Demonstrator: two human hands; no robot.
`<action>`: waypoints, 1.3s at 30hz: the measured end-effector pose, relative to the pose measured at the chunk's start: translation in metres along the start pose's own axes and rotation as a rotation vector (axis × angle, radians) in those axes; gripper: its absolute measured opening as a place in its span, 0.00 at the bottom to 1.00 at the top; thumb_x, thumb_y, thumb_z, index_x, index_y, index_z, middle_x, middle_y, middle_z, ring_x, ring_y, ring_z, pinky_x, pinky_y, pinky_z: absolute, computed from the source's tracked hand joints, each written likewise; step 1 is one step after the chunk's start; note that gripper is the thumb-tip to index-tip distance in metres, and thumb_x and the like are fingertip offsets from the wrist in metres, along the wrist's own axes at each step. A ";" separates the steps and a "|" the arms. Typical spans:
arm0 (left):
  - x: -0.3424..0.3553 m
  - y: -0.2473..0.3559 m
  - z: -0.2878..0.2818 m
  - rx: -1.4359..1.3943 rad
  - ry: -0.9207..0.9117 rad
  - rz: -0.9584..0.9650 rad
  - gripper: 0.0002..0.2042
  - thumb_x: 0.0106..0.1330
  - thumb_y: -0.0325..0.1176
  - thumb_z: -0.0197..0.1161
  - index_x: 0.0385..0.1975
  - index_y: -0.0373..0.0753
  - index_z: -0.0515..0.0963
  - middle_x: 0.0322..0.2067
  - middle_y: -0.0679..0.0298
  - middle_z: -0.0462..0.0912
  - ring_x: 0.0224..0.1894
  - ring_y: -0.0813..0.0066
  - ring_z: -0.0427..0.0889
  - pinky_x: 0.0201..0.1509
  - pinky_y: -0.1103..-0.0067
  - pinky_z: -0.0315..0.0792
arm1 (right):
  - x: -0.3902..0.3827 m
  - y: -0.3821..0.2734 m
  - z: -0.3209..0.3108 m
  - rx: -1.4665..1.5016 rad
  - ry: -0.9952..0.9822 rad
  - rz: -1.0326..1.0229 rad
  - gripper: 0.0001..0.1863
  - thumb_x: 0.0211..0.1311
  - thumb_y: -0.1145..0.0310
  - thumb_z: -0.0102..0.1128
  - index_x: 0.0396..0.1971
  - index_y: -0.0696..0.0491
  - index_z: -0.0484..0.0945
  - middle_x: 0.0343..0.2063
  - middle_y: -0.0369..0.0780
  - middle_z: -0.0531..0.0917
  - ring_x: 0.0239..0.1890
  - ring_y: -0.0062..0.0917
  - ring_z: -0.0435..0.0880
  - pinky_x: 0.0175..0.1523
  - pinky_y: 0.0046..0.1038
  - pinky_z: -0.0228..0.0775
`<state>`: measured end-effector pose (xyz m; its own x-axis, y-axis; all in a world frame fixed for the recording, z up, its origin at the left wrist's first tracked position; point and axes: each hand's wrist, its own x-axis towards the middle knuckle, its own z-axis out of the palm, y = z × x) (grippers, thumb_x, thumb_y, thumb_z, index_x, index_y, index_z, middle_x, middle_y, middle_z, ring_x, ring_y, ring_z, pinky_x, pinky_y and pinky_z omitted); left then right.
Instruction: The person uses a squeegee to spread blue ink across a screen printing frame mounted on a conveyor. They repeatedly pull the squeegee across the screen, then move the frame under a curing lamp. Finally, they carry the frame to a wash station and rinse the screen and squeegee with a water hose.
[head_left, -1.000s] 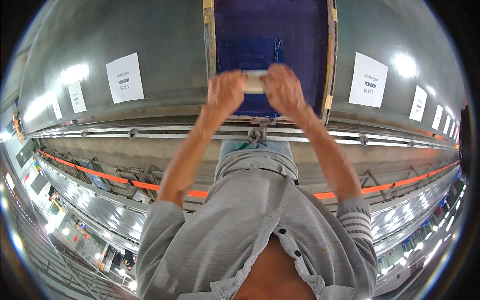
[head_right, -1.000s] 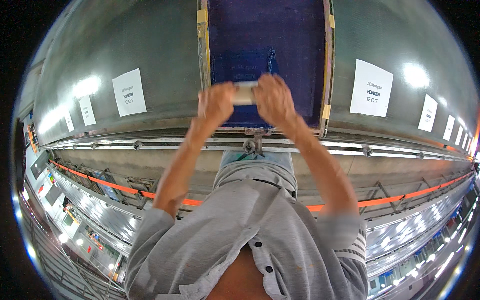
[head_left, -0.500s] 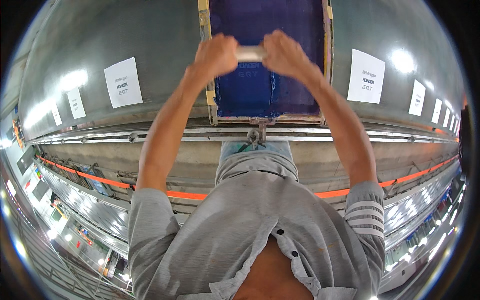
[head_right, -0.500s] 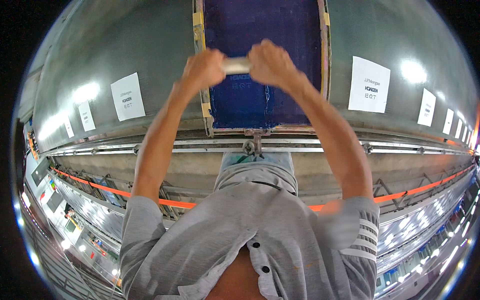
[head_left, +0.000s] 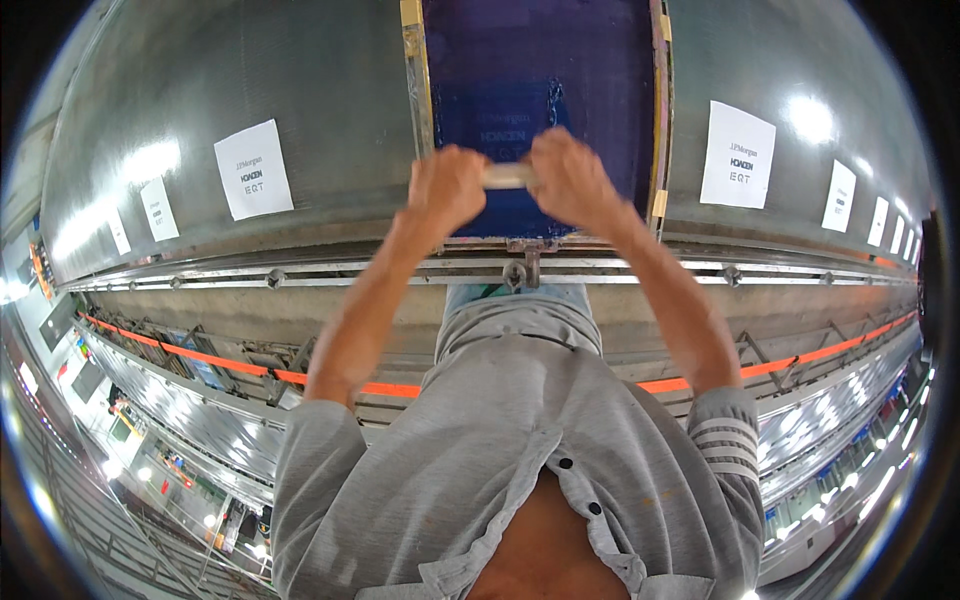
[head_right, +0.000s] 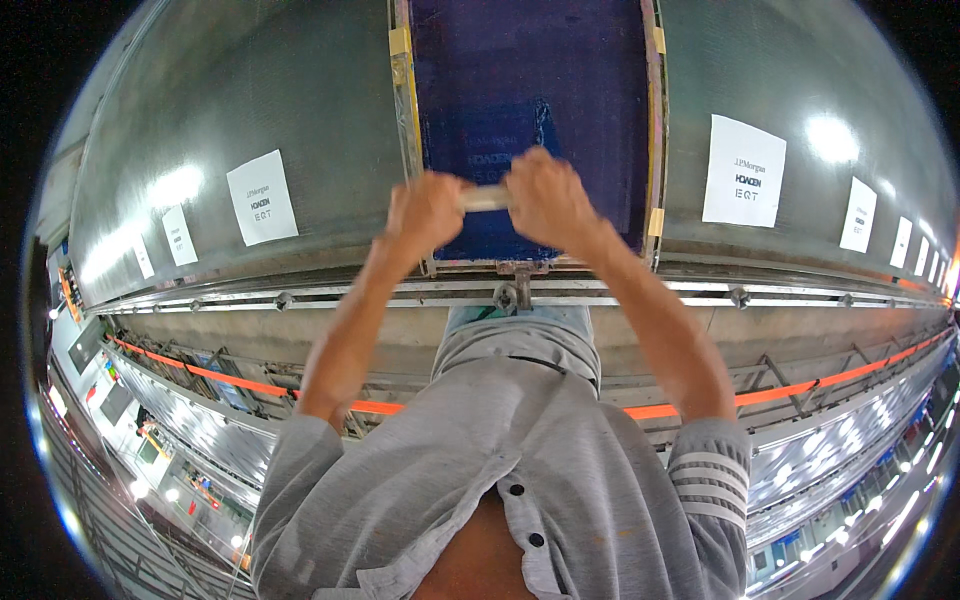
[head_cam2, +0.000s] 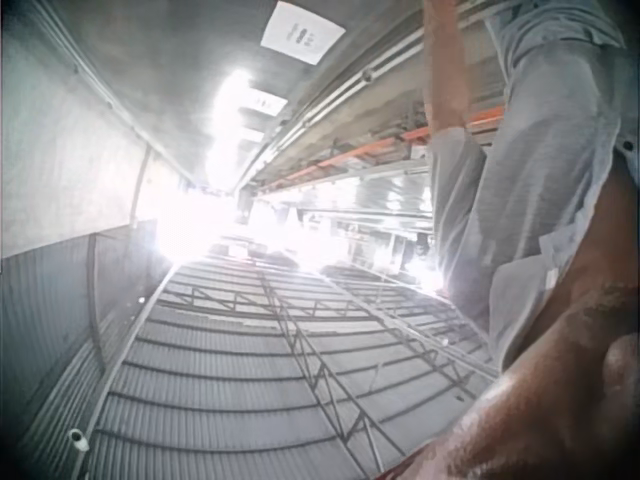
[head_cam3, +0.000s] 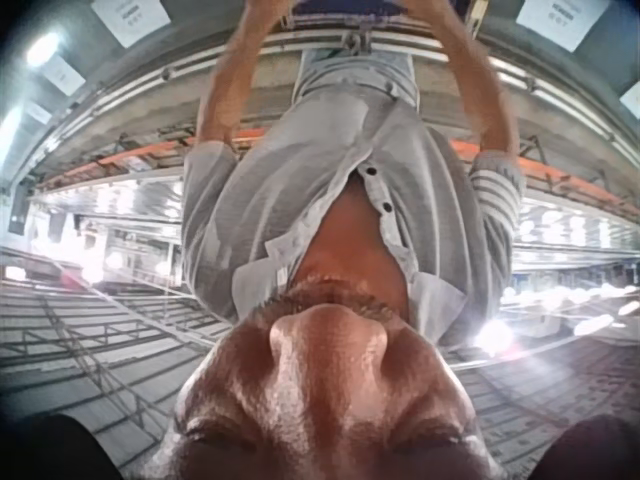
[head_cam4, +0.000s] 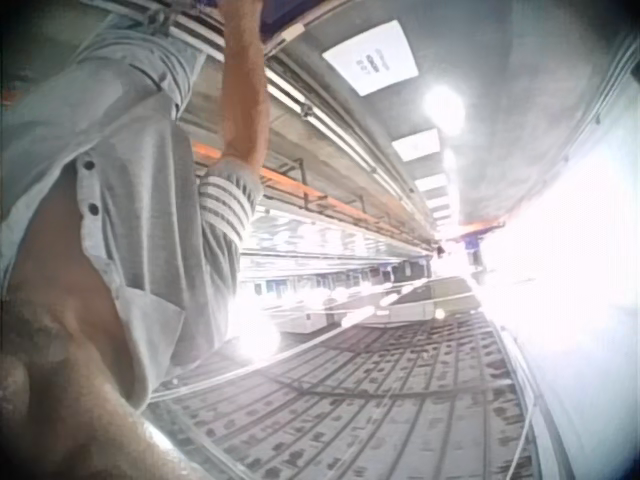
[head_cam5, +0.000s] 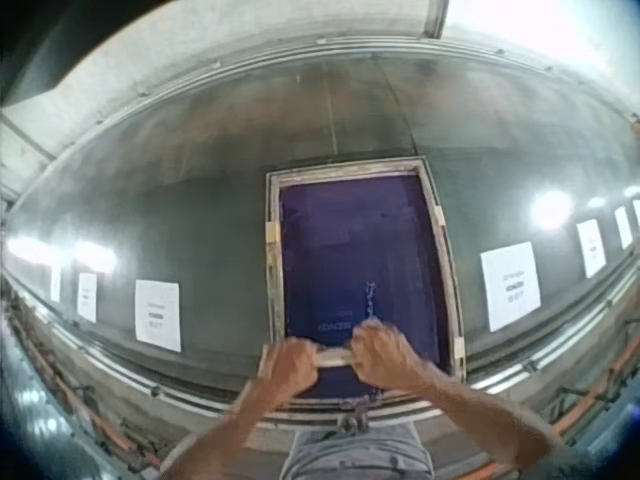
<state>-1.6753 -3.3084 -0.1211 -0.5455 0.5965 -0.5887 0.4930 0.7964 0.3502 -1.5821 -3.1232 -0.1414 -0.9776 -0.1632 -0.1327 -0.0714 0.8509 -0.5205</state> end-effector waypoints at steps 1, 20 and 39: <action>0.018 -0.003 -0.016 0.035 0.097 0.012 0.12 0.58 0.28 0.58 0.38 0.43 0.87 0.33 0.51 0.87 0.40 0.52 0.87 0.46 0.59 0.80 | 0.022 0.009 -0.011 0.032 -0.068 0.174 0.10 0.51 0.73 0.65 0.36 0.55 0.83 0.37 0.45 0.80 0.44 0.41 0.82 0.48 0.40 0.79; -0.003 -0.004 0.048 -0.047 -0.209 -0.001 0.18 0.48 0.30 0.68 0.43 0.42 0.86 0.40 0.51 0.87 0.46 0.53 0.85 0.51 0.63 0.78 | -0.042 0.023 -0.022 0.250 0.265 0.331 0.29 0.57 0.51 0.72 0.50 0.57 0.81 0.49 0.47 0.82 0.56 0.41 0.78 0.60 0.41 0.70; 0.077 -0.009 -0.045 -0.008 0.269 0.058 0.17 0.57 0.25 0.59 0.44 0.47 0.87 0.38 0.55 0.88 0.41 0.57 0.87 0.51 0.64 0.80 | -0.055 0.158 -0.017 -0.117 0.547 0.666 0.17 0.53 0.68 0.68 0.43 0.59 0.81 0.38 0.47 0.79 0.39 0.44 0.82 0.45 0.41 0.75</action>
<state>-1.7526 -3.2652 -0.1365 -0.6778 0.6449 -0.3531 0.5237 0.7606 0.3837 -1.5434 -2.9712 -0.2024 -0.7789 0.6242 0.0611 0.5588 0.7348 -0.3845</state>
